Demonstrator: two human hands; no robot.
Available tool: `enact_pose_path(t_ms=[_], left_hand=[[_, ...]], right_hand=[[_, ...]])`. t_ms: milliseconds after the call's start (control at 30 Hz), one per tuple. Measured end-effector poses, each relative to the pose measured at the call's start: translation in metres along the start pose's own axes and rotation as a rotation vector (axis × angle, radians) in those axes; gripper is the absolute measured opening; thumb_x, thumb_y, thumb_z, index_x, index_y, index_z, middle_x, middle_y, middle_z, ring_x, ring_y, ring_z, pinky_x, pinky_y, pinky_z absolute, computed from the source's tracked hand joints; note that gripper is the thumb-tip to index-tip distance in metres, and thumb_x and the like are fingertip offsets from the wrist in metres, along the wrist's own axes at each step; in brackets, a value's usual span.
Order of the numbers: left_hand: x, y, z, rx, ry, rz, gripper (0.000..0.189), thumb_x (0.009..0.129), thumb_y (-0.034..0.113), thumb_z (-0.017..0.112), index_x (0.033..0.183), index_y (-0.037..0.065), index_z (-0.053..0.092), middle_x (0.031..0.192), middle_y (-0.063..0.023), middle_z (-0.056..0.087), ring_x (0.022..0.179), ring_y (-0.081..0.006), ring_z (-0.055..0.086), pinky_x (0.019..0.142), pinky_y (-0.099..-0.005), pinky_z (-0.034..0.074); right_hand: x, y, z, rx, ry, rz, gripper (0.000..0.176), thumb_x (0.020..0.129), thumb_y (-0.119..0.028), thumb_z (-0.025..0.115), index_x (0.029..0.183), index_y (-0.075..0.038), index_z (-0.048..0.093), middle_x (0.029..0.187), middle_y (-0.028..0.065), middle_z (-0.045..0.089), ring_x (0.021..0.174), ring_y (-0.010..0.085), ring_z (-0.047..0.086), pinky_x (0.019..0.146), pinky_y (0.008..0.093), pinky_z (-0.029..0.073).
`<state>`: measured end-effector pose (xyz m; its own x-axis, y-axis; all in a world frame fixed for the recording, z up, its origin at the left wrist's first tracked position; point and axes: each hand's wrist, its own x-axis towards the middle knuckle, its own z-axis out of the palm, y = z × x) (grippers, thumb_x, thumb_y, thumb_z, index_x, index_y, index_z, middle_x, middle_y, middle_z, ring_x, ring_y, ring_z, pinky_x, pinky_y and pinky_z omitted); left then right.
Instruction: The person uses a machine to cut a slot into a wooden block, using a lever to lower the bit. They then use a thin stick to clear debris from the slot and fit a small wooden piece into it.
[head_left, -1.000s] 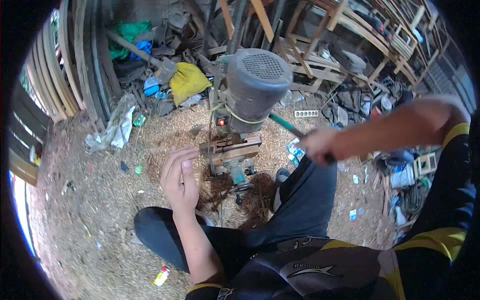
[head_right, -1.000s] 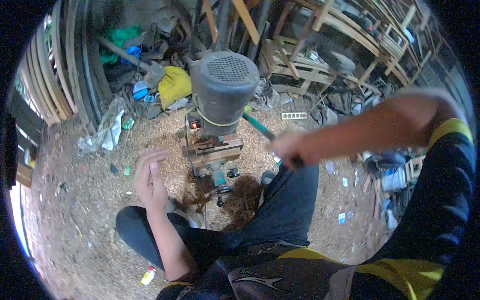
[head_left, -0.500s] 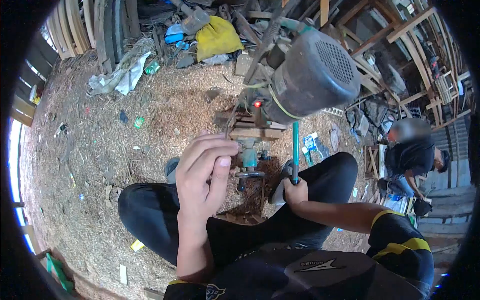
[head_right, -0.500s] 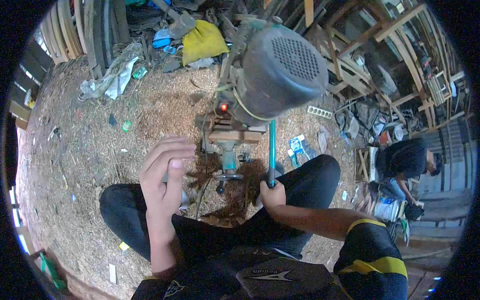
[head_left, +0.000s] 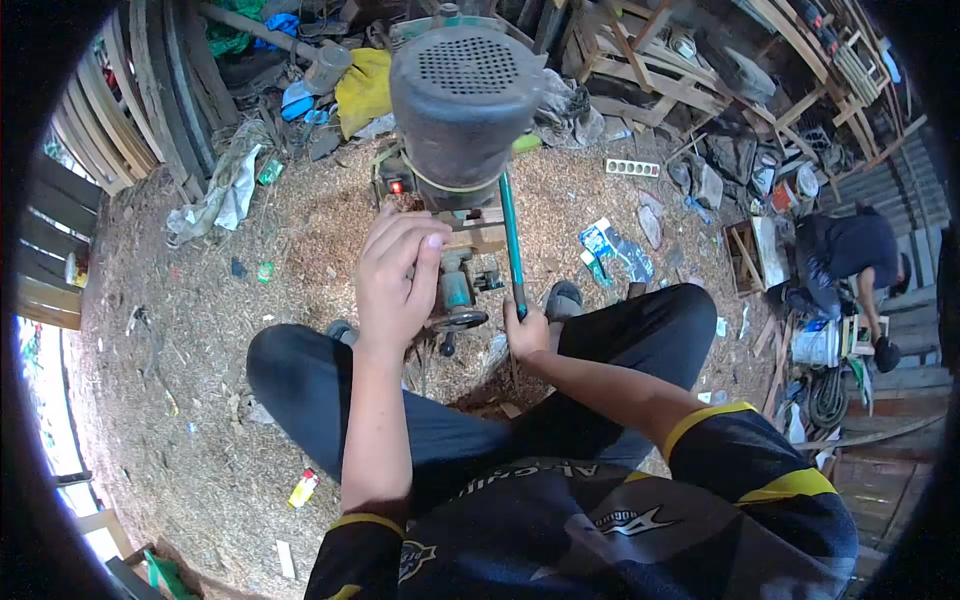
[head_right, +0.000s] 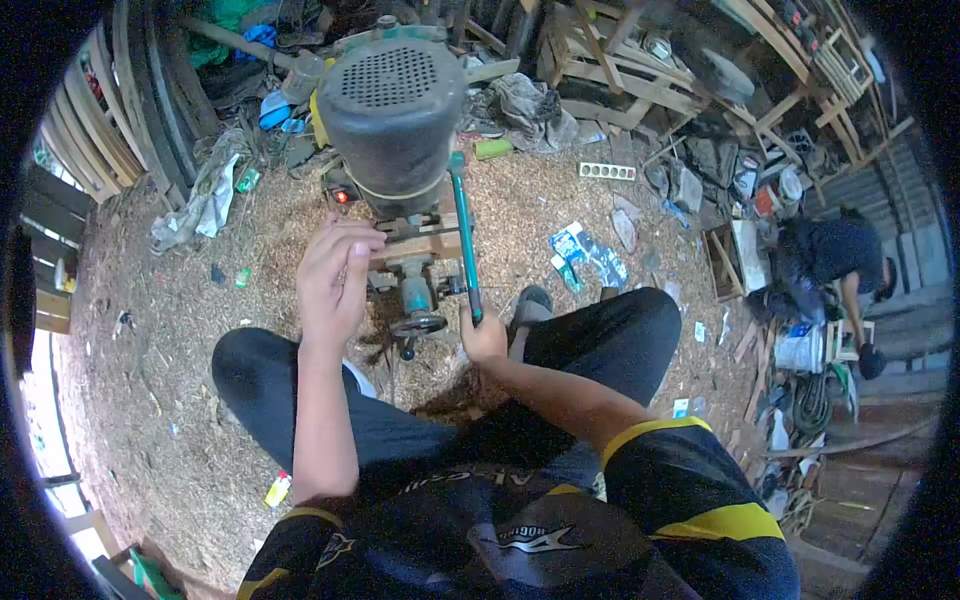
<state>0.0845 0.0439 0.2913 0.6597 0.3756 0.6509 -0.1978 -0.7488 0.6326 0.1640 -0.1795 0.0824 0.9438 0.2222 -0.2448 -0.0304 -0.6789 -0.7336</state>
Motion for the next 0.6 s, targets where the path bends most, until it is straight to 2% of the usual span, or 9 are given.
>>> enact_pose_path(t_ms=[100,133,167,200,300,333,400,500,600], left_hand=[[0.001,0.013,0.012,-0.019,0.022,-0.008,0.021,0.103,0.012,0.059,0.091,0.001,0.072,0.095,-0.0129,0.074,0.098,-0.0324,0.071,0.111,-0.0532,0.046],[-0.001,0.013,0.017,-0.022,0.038,-0.020,0.022,0.103,0.012,0.058,0.090,0.001,0.072,0.094,-0.0129,0.074,0.097,-0.0324,0.071,0.111,-0.0531,0.046],[-0.004,0.012,0.023,-0.027,0.057,-0.029,0.022,0.103,0.012,0.058,0.090,0.000,0.072,0.094,-0.0129,0.074,0.096,-0.0325,0.071,0.112,-0.0530,0.046],[-0.006,0.009,0.028,0.010,0.079,0.024,0.024,0.103,0.012,0.058,0.089,-0.001,0.071,0.089,-0.0134,0.072,0.090,-0.0340,0.069,0.101,-0.0486,0.052],[-0.025,0.009,0.033,0.086,0.004,-0.091,0.028,0.105,0.014,0.056,0.086,0.001,0.072,0.086,-0.0123,0.073,0.087,-0.0302,0.070,0.086,-0.0429,0.052],[-0.030,0.007,0.036,0.103,0.019,-0.046,0.032,0.107,0.017,0.055,0.085,0.001,0.071,0.083,-0.0132,0.071,0.083,-0.0313,0.069,0.078,-0.0421,0.051],[-0.043,0.005,0.041,0.097,0.013,-0.151,0.034,0.107,0.019,0.055,0.085,0.000,0.072,0.081,-0.0155,0.069,0.081,-0.0352,0.066,0.077,-0.0446,0.050],[-0.060,0.004,0.048,0.102,0.015,-0.244,0.039,0.108,0.023,0.053,0.084,0.000,0.072,0.080,-0.0172,0.068,0.080,-0.0378,0.065,0.077,-0.0461,0.049],[-0.075,0.004,0.048,0.083,-0.006,-0.304,0.039,0.108,0.024,0.053,0.084,0.000,0.073,0.080,-0.0178,0.068,0.082,-0.0386,0.066,0.078,-0.0466,0.050]], right_hand=[[0.003,0.006,0.009,-0.042,0.054,-0.038,0.050,0.101,-0.049,0.059,0.101,0.000,0.069,0.083,0.0282,0.069,0.089,0.0482,0.070,0.077,0.0557,0.051],[0.004,0.008,0.011,-0.046,0.062,-0.042,0.054,0.102,-0.054,0.054,0.095,-0.001,0.066,0.090,0.0282,0.070,0.089,0.0507,0.067,0.081,0.0576,0.050],[0.003,0.010,0.012,-0.039,0.052,-0.037,0.055,0.102,-0.054,0.054,0.096,-0.001,0.066,0.090,0.0285,0.069,0.090,0.0507,0.067,0.082,0.0577,0.050],[0.003,0.009,0.010,-0.030,0.043,-0.032,0.055,0.102,-0.054,0.054,0.097,-0.001,0.066,0.091,0.0289,0.069,0.090,0.0508,0.066,0.082,0.0579,0.050],[0.004,0.007,0.004,0.018,0.039,-0.002,0.059,0.101,-0.057,0.055,0.098,0.001,0.065,0.093,0.0302,0.069,0.092,0.0511,0.066,0.084,0.0578,0.050],[0.003,0.008,0.004,0.040,0.066,0.007,0.060,0.100,-0.058,0.056,0.098,0.001,0.065,0.093,0.0303,0.069,0.093,0.0513,0.066,0.084,0.0577,0.050],[0.003,0.008,0.004,0.056,0.083,0.028,0.066,0.099,-0.062,0.055,0.099,0.003,0.068,0.094,0.0316,0.069,0.095,0.0514,0.066,0.085,0.0570,0.051],[0.004,0.011,0.004,0.012,0.032,0.040,0.066,0.100,-0.061,0.055,0.100,0.003,0.072,0.096,0.0302,0.070,0.093,0.0479,0.069,0.084,0.0531,0.052],[0.009,0.014,0.007,-0.017,0.025,0.036,0.071,0.100,-0.061,0.054,0.092,0.006,0.074,0.089,0.0326,0.070,0.089,0.0498,0.069,0.083,0.0558,0.052]])
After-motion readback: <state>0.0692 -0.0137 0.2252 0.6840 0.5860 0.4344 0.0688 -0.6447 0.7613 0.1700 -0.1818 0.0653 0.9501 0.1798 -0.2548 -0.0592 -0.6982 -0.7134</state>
